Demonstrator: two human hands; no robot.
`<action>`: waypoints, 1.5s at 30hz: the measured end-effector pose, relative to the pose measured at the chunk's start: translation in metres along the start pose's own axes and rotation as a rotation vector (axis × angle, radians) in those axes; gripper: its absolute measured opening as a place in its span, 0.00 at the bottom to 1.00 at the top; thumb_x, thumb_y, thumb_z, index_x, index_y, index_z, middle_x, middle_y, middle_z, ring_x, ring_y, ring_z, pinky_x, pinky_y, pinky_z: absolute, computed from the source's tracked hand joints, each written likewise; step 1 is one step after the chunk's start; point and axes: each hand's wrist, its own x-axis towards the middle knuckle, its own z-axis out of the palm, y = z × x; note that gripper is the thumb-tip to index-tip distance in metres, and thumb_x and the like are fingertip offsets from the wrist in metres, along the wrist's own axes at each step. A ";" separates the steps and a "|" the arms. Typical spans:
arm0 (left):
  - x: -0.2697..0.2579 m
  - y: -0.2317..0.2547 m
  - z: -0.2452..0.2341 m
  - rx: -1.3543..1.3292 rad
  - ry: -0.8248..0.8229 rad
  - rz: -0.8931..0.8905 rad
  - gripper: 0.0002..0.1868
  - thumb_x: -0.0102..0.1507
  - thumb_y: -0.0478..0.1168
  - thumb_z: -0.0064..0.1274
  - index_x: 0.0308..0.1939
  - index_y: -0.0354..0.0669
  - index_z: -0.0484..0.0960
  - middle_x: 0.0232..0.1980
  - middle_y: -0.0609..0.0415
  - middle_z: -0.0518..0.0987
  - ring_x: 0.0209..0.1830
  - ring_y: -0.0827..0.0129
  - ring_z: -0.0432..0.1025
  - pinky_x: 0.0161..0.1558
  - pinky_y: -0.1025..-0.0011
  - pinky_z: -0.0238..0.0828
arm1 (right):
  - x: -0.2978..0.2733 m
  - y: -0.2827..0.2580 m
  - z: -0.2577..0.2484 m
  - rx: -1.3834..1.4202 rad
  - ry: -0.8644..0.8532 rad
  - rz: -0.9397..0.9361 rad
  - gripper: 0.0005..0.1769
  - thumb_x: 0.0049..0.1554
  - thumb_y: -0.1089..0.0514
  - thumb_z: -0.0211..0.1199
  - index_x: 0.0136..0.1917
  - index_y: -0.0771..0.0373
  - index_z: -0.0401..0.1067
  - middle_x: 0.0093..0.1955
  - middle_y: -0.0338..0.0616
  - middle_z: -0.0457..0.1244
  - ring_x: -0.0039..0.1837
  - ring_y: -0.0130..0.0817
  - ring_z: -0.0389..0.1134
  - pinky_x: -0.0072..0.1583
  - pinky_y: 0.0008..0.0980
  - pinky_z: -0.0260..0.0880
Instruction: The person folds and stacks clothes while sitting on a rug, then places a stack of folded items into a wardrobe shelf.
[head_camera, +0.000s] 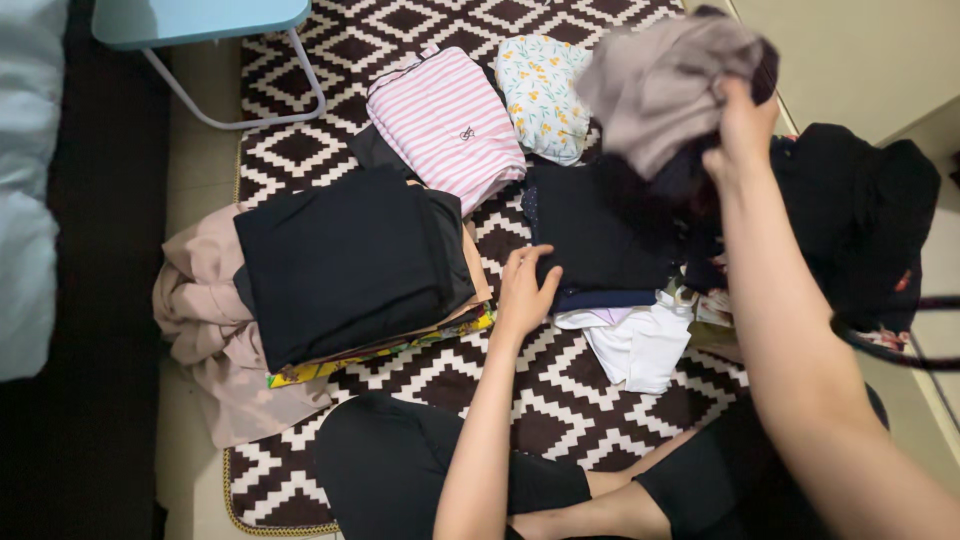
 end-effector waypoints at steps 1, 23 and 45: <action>0.003 -0.005 0.006 -0.001 -0.004 -0.003 0.20 0.63 0.42 0.58 0.58 0.39 0.79 0.58 0.41 0.75 0.60 0.46 0.70 0.62 0.58 0.66 | 0.004 0.004 0.000 -0.002 0.003 0.003 0.25 0.54 0.60 0.67 0.65 0.67 0.70 0.62 0.53 0.67 0.62 0.45 0.73 0.63 0.49 0.77; 0.028 -0.006 0.015 -1.105 -0.160 -0.509 0.22 0.73 0.42 0.46 0.64 0.28 0.72 0.56 0.42 0.77 0.57 0.59 0.76 0.60 0.60 0.78 | -0.122 0.030 -0.005 -0.464 -0.325 0.350 0.17 0.63 0.55 0.59 0.63 0.65 0.73 0.53 0.40 0.70 0.51 0.28 0.68 0.56 0.31 0.68; -0.001 0.024 0.031 -2.018 -0.451 -0.697 0.30 0.65 0.42 0.40 0.67 0.24 0.71 0.64 0.35 0.77 0.62 0.48 0.74 0.68 0.58 0.68 | -0.174 -0.013 -0.022 -1.070 -0.574 -0.354 0.32 0.59 0.41 0.68 0.63 0.70 0.73 0.60 0.62 0.65 0.62 0.54 0.67 0.60 0.45 0.66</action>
